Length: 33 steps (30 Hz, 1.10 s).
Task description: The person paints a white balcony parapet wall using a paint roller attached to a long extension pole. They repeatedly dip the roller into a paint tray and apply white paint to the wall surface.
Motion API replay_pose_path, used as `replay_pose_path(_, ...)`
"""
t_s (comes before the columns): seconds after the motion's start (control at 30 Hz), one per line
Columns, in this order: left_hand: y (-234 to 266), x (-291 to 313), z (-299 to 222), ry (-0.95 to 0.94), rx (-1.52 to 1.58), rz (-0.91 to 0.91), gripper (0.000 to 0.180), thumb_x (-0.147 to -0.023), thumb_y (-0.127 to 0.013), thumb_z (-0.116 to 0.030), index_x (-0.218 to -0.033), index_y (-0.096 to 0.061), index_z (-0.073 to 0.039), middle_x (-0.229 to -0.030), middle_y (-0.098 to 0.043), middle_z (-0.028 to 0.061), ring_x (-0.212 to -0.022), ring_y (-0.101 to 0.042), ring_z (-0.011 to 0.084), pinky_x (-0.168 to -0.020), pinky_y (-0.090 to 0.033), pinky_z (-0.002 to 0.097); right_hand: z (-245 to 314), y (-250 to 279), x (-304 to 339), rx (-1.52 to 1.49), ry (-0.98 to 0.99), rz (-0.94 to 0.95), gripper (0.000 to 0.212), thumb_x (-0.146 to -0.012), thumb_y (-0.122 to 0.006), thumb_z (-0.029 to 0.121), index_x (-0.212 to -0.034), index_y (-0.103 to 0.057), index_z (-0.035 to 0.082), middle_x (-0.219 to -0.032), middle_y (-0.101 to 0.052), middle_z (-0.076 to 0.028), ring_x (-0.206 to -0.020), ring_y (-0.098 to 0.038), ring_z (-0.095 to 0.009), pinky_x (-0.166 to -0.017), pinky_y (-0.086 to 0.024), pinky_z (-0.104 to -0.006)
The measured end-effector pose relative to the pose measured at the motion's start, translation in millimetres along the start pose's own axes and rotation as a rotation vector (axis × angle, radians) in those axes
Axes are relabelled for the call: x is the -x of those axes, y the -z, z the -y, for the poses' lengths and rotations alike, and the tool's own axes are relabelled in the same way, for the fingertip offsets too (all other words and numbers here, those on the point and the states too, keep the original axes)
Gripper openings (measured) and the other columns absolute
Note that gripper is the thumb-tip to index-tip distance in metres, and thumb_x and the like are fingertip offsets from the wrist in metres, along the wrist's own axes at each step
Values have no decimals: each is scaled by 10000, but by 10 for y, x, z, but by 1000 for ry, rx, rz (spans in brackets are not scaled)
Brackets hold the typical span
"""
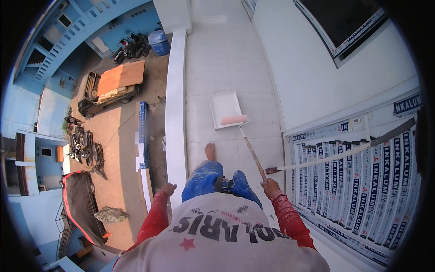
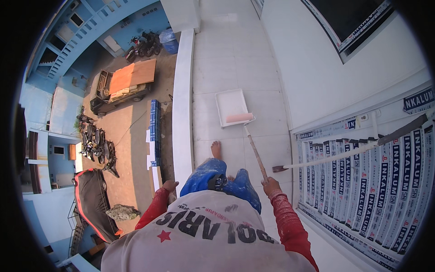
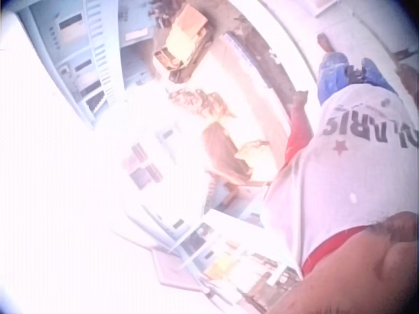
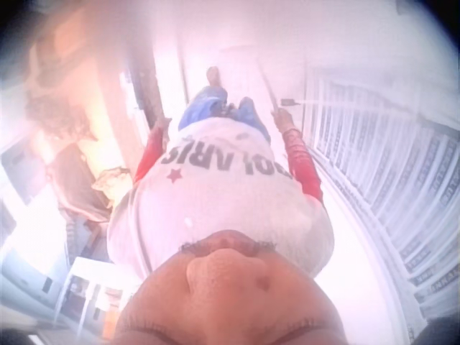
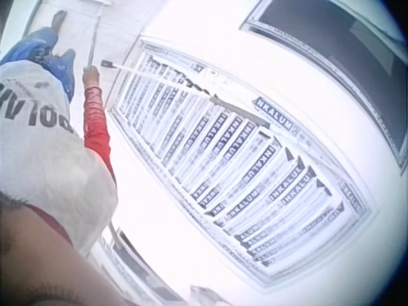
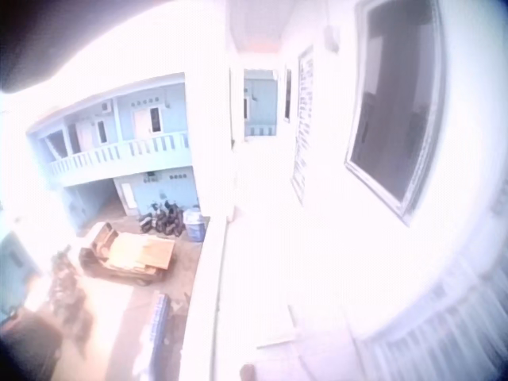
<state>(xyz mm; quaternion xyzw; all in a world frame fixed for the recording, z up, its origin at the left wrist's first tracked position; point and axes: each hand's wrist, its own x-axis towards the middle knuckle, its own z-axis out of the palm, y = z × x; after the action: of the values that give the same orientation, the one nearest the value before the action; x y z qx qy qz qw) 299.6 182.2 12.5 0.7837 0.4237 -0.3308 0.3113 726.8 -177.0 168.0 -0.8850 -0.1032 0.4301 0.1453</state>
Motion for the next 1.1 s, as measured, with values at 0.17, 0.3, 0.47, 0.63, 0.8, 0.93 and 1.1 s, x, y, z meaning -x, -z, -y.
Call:
replay_pose_path(0.17, 1153, -424, -832, -35, 431, -160, 485, -921, -581, -468, -1098, -692, -31, -1081, -695, 225, -1041, -656, 378, -918, -505, 442, 320, -80, -500, 49, -127, 84, 408, -912, -627, 370, -1074, -646, -4, -1014, -683, -255, -981, -655, -425, -858, -514, -479)
replay_pose_path(0.3, 2013, -635, -1204, -150, 424, -295, 465, -929, -586, -449, -1111, -686, -33, -1068, -697, 224, -1019, -666, 358, -898, -512, 421, 457, -23, -911, 257, 9, 34, 399, -927, -602, 391, -1066, -642, 19, -888, -676, -179, -785, -658, -334, -694, -527, -433)
replay_pose_path(0.47, 2407, -858, -788, -47, 603, -422, 443, -939, -583, -418, -1107, -680, -20, -1057, -697, 227, -1010, -665, 373, -886, -509, 435, 378, 283, -1014, 64, -178, 128, 343, -953, -584, 369, -1207, -620, 141, -661, -575, -46, -504, -570, -166, -441, -478, -355)
replay_pose_path(0.63, 2037, -553, -296, 126, 493, -412, 434, -942, -565, -400, -1054, -673, 5, -1046, -689, 239, -1026, -652, 396, -886, -506, 450, 354, 400, -927, 20, -143, 145, 382, -982, -505, 309, -1258, -586, 58, -976, -696, -194, -869, -690, -357, -790, -546, -453)
replay_pose_path(0.8, 1598, -402, -568, 107, 412, -222, 536, -919, -553, -489, -1080, -699, 1, -1054, -694, 240, -1038, -652, 396, -930, -489, 460, 721, 288, -1302, 229, -46, 115, 365, -990, -480, 307, -1245, -582, 66, -1137, -662, -230, -1084, -619, -424, -941, -495, -488)
replay_pose_path(0.93, 1577, -402, -1008, 15, 389, -131, 509, -938, -542, -458, -1094, -693, 2, -983, -712, 220, -974, -678, 368, -896, -507, 438, 849, 265, -1498, 164, 23, 61, 326, -987, -477, 312, -1165, -593, 65, -1126, -662, -233, -1063, -625, -430, -933, -497, -504)
replay_pose_path(1.1, 1556, -88, -1122, 6, 708, -366, 384, -985, -544, -312, -1075, -648, 46, -814, -675, 82, -727, -649, 160, -677, -526, 314, 449, 351, -1316, 198, 60, 56, 315, -983, -479, 310, -1150, -592, 68, -1110, -663, -237, -1063, -623, -432, -924, -493, -515)
